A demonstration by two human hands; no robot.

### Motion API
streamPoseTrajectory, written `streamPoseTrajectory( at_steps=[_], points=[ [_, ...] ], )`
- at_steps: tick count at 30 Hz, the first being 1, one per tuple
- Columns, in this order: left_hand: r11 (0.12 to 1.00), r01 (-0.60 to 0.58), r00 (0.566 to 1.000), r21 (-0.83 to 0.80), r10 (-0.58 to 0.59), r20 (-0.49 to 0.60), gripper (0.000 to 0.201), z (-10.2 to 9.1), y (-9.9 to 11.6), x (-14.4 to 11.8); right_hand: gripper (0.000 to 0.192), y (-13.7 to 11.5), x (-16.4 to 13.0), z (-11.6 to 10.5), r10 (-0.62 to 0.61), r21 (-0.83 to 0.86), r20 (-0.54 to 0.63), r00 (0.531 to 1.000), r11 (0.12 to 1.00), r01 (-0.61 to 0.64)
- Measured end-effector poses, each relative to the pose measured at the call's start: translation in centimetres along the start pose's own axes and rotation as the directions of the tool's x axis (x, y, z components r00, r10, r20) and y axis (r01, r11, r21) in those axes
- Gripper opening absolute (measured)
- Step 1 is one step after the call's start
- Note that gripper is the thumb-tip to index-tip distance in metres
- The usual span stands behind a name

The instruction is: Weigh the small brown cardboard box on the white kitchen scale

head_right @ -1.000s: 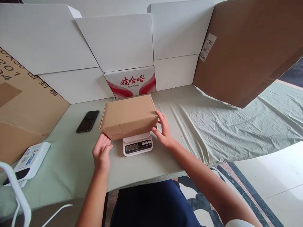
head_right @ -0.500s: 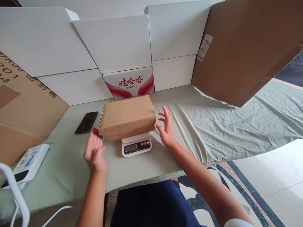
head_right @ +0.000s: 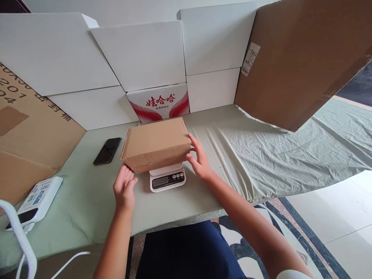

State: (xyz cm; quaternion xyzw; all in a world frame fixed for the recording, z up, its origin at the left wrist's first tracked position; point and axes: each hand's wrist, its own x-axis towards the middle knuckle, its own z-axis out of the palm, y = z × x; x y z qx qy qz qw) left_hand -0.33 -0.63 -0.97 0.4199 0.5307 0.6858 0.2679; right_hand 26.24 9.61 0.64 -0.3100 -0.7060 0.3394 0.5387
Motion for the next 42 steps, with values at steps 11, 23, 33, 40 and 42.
streamPoseTrajectory(
  at_steps=[11, 23, 33, 40, 42],
  points=[
    [0.999, 0.031, 0.997, -0.007, -0.031, 0.065, 0.08, 0.0, -0.2, 0.4, 0.073, 0.0, 0.0, 0.1, 0.024, 0.021, 0.018, 1.0, 0.999, -0.024],
    [0.996, -0.091, 0.991, -0.025, 0.093, 0.101, 0.065, 1.3, 2.6, 4.2, 0.073, -1.6, 3.7, 0.1, -0.049, 0.09, -0.027, 0.998, 0.995, 0.051],
    [0.999, 0.004, 0.997, -0.044, -0.001, 0.083, 0.05, 4.7, -2.5, 13.4, 0.09, 5.7, 11.1, 4.1, 0.05, 0.102, -0.081, 0.995, 0.994, -0.042],
    [0.998, 0.064, 0.994, -0.004, -0.064, 0.092, 0.05, 3.8, -4.8, 12.8, 0.085, 7.1, 10.0, 4.4, 0.106, 0.114, -0.048, 0.993, 0.989, -0.1],
    [0.997, 0.074, 0.994, -0.003, -0.073, 0.085, 0.054, 4.1, -4.7, 12.9, 0.083, 6.9, 9.9, 4.3, 0.125, 0.1, -0.043, 0.991, 0.988, -0.121]
  ],
)
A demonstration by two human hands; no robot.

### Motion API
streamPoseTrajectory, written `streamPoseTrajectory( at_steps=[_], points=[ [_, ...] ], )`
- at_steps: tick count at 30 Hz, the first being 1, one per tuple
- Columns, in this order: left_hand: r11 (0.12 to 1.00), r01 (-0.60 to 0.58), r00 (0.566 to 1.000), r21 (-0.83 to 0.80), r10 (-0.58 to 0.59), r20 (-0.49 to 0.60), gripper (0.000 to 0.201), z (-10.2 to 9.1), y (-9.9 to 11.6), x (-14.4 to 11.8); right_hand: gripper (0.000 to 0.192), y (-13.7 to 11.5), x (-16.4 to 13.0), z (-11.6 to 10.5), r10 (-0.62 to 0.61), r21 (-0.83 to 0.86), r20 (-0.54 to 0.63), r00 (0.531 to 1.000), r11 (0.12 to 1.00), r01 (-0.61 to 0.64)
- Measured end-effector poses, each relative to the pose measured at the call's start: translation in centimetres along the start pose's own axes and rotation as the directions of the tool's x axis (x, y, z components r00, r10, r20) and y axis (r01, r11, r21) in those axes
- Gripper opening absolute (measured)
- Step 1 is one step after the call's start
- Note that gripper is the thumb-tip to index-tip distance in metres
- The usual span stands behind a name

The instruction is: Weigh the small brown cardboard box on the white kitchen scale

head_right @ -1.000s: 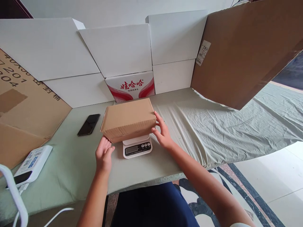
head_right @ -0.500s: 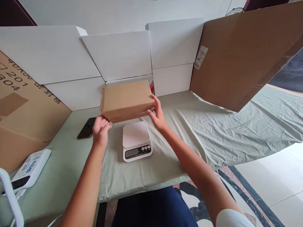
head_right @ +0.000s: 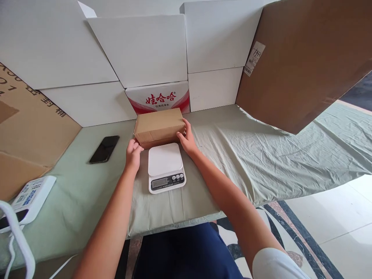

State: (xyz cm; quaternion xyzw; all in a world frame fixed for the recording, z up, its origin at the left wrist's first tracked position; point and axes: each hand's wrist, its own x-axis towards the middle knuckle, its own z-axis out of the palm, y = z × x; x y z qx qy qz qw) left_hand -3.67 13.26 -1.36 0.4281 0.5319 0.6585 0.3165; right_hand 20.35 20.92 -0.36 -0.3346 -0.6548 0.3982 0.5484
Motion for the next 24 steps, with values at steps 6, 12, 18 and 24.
streamPoseTrajectory(
  at_steps=[6, 12, 18, 24],
  points=[
    [0.998, -0.05, 0.998, -0.04, 0.049, -0.037, 0.075, -0.6, -0.1, 0.0, 0.089, 0.0, -0.5, -0.5, 0.055, -0.019, -0.025, 0.998, 0.998, -0.056],
    [0.999, 0.031, 0.995, -0.033, -0.034, -0.091, 0.075, -1.8, -0.7, 0.3, 0.094, 0.0, -1.2, -1.0, 0.063, 0.02, -0.021, 0.998, 0.998, -0.063],
    [0.999, 0.019, 1.0, -0.049, -0.018, 0.023, 0.07, -0.6, -0.1, -0.2, 0.094, -0.3, -1.1, -0.7, 0.06, -0.001, 0.028, 0.998, 0.998, -0.06],
    [1.0, 0.006, 0.999, -0.006, -0.006, 0.048, 0.059, 0.0, 1.0, -0.8, 0.093, -1.0, -1.3, -0.6, 0.044, 0.009, 0.06, 0.997, 0.999, -0.045]
  ],
)
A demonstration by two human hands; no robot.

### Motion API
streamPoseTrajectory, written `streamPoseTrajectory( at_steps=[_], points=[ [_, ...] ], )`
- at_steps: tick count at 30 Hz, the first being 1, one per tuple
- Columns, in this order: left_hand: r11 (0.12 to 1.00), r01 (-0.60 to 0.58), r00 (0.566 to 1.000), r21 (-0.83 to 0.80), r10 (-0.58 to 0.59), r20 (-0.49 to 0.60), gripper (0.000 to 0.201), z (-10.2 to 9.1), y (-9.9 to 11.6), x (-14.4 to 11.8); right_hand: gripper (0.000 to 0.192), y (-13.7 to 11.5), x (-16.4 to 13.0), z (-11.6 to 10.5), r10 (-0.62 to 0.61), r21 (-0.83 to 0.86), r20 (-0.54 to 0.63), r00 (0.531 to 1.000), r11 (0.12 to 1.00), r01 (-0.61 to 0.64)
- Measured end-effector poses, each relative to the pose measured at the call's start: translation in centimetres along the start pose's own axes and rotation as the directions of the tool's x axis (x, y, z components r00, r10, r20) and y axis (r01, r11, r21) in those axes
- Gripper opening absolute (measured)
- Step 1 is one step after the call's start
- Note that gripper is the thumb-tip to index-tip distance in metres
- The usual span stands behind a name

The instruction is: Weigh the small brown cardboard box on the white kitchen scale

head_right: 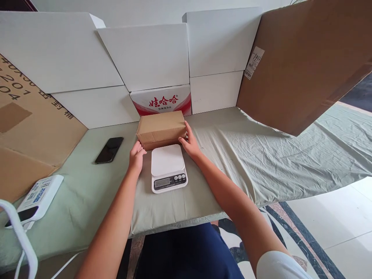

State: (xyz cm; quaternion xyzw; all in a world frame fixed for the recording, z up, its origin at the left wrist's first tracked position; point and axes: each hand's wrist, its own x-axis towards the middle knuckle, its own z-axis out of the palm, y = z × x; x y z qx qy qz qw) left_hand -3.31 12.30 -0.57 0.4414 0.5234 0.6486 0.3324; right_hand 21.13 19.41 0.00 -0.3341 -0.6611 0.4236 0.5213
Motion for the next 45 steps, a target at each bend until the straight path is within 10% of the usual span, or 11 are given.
streamPoseTrajectory(
  at_steps=[8, 18, 45],
  points=[
    [0.984, -0.174, 0.985, 0.045, 0.173, 0.021, 0.075, -0.8, 4.2, -4.5, 0.093, -2.7, -2.1, -1.3, -0.295, -0.229, -0.029, 0.955, 0.932, 0.281],
    [0.987, -0.074, 0.997, 0.145, 0.072, 0.021, 0.072, -3.0, 3.2, -13.9, 0.084, -3.2, -9.9, -3.2, -0.226, -0.289, 0.057, 0.973, 0.929, 0.232],
    [0.993, -0.093, 0.993, 0.072, 0.097, -0.065, 0.086, -2.5, 3.5, -13.9, 0.071, -3.9, -9.3, -2.9, -0.272, -0.2, -0.091, 0.958, 0.947, 0.25]
  ],
)
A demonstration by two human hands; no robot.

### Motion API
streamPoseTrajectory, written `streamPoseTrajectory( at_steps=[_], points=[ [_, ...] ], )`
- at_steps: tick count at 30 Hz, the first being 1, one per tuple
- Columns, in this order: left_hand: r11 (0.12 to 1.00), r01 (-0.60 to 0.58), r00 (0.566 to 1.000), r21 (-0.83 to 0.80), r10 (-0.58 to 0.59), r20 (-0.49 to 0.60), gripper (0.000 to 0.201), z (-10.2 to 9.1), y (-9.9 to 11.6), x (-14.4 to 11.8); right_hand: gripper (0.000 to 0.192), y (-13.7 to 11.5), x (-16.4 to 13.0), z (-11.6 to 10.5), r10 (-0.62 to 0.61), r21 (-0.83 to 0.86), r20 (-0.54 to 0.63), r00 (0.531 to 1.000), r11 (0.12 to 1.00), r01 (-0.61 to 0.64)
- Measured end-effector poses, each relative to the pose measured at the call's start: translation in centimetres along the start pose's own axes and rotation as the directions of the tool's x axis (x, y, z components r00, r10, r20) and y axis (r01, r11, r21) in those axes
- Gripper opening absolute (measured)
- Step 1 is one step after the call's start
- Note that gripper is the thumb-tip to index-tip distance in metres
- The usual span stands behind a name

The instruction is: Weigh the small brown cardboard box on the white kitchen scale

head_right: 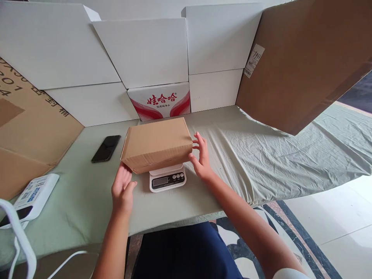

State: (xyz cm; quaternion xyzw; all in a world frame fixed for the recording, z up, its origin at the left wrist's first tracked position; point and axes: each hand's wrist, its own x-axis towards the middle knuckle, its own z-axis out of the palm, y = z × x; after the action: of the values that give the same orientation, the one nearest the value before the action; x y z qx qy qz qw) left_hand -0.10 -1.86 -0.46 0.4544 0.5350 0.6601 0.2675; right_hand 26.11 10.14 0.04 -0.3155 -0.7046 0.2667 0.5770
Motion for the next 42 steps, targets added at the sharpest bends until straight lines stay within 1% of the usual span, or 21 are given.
streamPoseTrajectory(
  at_steps=[4, 9, 14, 18, 20, 22, 24, 26, 28, 30, 31, 33, 35, 37, 38, 40, 42],
  points=[
    [1.0, 0.031, 1.0, 0.007, -0.031, 0.003, 0.088, 0.0, -0.2, 0.1, 0.069, -0.3, 0.1, -0.1, 0.031, 0.018, 0.044, 0.999, 0.999, -0.032],
    [0.999, 0.04, 0.999, 0.003, -0.04, 0.014, 0.09, 0.0, -0.4, 0.0, 0.071, -0.7, 0.1, 0.0, 0.058, 0.049, 0.108, 0.992, 0.997, -0.064],
    [0.998, 0.06, 0.997, 0.01, -0.06, 0.046, 0.088, 0.0, -0.7, 0.0, 0.071, -0.5, 0.1, 0.1, 0.086, 0.073, 0.118, 0.989, 0.993, -0.095],
    [0.995, 0.097, 0.995, 0.011, -0.097, 0.025, 0.086, -0.1, -0.9, -0.1, 0.069, -0.3, 0.0, 0.1, 0.097, 0.066, 0.118, 0.988, 0.992, -0.105],
    [0.994, 0.105, 0.994, 0.01, -0.105, 0.028, 0.086, -0.2, -0.7, -0.1, 0.069, -0.4, -0.1, 0.1, 0.096, 0.053, 0.112, 0.989, 0.993, -0.103],
    [0.996, 0.094, 0.994, 0.0, -0.094, 0.048, 0.085, -0.1, 0.0, 0.1, 0.069, -0.8, 0.2, 0.0, 0.094, 0.038, 0.108, 0.99, 0.994, -0.099],
    [0.999, 0.05, 0.997, -0.011, -0.049, 0.067, 0.083, 0.0, 1.1, 1.0, 0.069, -1.4, 1.1, -0.2, 0.071, 0.032, 0.096, 0.993, 0.997, -0.074],
    [0.999, -0.029, 0.997, -0.023, 0.03, 0.071, 0.082, 0.2, 2.5, 2.6, 0.068, -2.1, 2.8, -0.2, 0.02, 0.041, 0.081, 0.996, 0.999, -0.024],
    [0.993, -0.11, 0.991, -0.04, 0.113, 0.077, 0.083, 0.6, 3.7, 5.1, 0.069, -2.4, 5.2, 0.2, -0.034, 0.058, 0.07, 0.997, 0.998, 0.03],
    [0.986, -0.152, 0.981, -0.062, 0.158, 0.11, 0.081, 1.2, 4.0, 7.8, 0.071, -2.0, 7.5, 1.0, -0.066, 0.07, 0.055, 0.996, 0.996, 0.062],
    [0.986, -0.149, 0.98, -0.075, 0.157, 0.124, 0.079, 1.5, 3.7, 9.1, 0.072, -1.4, 8.5, 1.6, -0.072, 0.078, 0.044, 0.996, 0.995, 0.068],
    [0.992, -0.095, 0.988, -0.088, 0.105, 0.117, 0.076, 2.3, 2.3, 11.2, 0.074, 0.2, 9.7, 2.8, -0.043, 0.099, 0.033, 0.999, 0.994, 0.04],
    [0.993, -0.047, 0.997, -0.111, 0.053, 0.053, 0.076, 3.0, 0.2, 12.2, 0.078, 2.3, 9.8, 4.0, 0.035, 0.126, 0.028, 0.999, 0.991, -0.038],
    [0.99, -0.034, 0.999, -0.134, 0.033, -0.01, 0.078, 3.4, -1.9, 12.4, 0.082, 4.1, 9.2, 4.8, 0.111, 0.137, 0.04, 0.993, 0.984, -0.116],
    [0.99, -0.028, 0.999, -0.138, 0.025, -0.024, 0.078, 3.5, -2.8, 12.3, 0.084, 4.8, 8.9, 5.1, 0.137, 0.132, 0.051, 0.989, 0.981, -0.143],
    [0.991, -0.009, 1.0, -0.134, 0.006, -0.02, 0.078, 3.6, -4.0, 12.0, 0.087, 5.7, 8.3, 5.2, 0.165, 0.114, 0.069, 0.984, 0.979, -0.172],
    [0.992, 0.017, 1.0, -0.124, -0.017, 0.003, 0.077, 3.7, -4.7, 11.8, 0.086, 6.1, 8.2, 5.1, 0.178, 0.106, 0.068, 0.982, 0.977, -0.184]
  ],
)
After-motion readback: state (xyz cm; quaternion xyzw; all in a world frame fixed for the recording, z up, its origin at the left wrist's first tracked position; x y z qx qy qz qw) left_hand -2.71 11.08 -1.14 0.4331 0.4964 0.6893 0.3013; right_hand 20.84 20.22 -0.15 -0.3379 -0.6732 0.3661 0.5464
